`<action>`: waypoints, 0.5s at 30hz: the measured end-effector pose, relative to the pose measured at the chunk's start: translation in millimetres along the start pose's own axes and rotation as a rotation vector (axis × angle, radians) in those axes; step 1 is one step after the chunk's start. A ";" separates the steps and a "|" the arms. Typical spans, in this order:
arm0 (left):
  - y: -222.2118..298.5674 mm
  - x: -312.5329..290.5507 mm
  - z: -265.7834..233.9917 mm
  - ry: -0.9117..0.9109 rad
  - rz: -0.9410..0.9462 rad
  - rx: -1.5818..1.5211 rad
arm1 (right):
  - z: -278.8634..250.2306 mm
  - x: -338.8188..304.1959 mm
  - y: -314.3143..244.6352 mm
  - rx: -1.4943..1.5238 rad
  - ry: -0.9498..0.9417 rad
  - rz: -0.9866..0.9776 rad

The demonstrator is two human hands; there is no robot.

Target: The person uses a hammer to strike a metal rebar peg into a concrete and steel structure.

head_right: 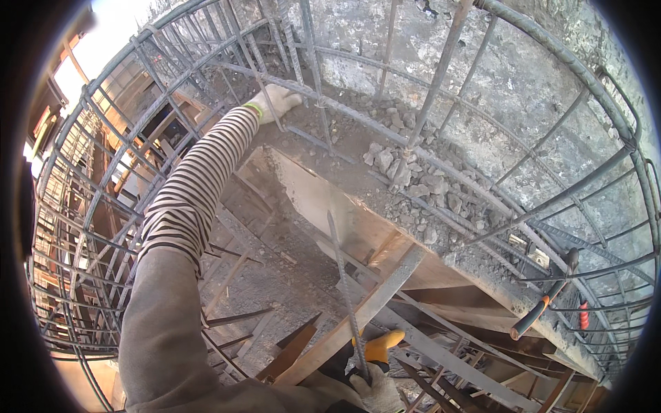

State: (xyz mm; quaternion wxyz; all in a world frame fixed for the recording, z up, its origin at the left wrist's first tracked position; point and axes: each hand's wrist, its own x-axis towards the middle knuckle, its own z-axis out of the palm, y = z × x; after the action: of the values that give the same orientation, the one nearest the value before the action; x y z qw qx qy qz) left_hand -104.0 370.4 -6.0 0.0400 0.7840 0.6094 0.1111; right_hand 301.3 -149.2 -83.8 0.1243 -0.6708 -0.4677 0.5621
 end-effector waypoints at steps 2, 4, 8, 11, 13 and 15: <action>16.1 -12.7 1.9 -0.021 0.037 0.041 | -3.6 5.7 3.8 -0.051 -0.047 0.030; 15.7 -28.4 -16.0 -0.149 0.027 0.072 | -3.6 6.6 13.2 -0.071 -0.011 -0.031; 34.9 -50.6 -58.1 -0.370 -0.082 0.234 | -2.7 9.4 16.0 -0.068 -0.017 -0.012; 46.6 -82.8 -77.0 -0.378 -0.121 0.437 | -0.5 11.1 20.6 -0.044 -0.043 0.017; 65.2 -100.3 -69.8 -0.265 -0.077 0.517 | 7.8 19.3 36.1 -0.050 -0.025 -0.031; 111.7 -113.8 -81.4 -0.332 -0.069 0.404 | 12.6 29.3 60.0 -0.100 -0.007 -0.091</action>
State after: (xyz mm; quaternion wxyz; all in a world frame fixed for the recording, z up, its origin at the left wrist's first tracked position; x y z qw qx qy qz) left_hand -42.9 226.4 81.0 -0.0139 0.7622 0.6308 -0.1445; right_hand 317.5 -163.2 -148.3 0.1146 -0.6523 -0.5255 0.5341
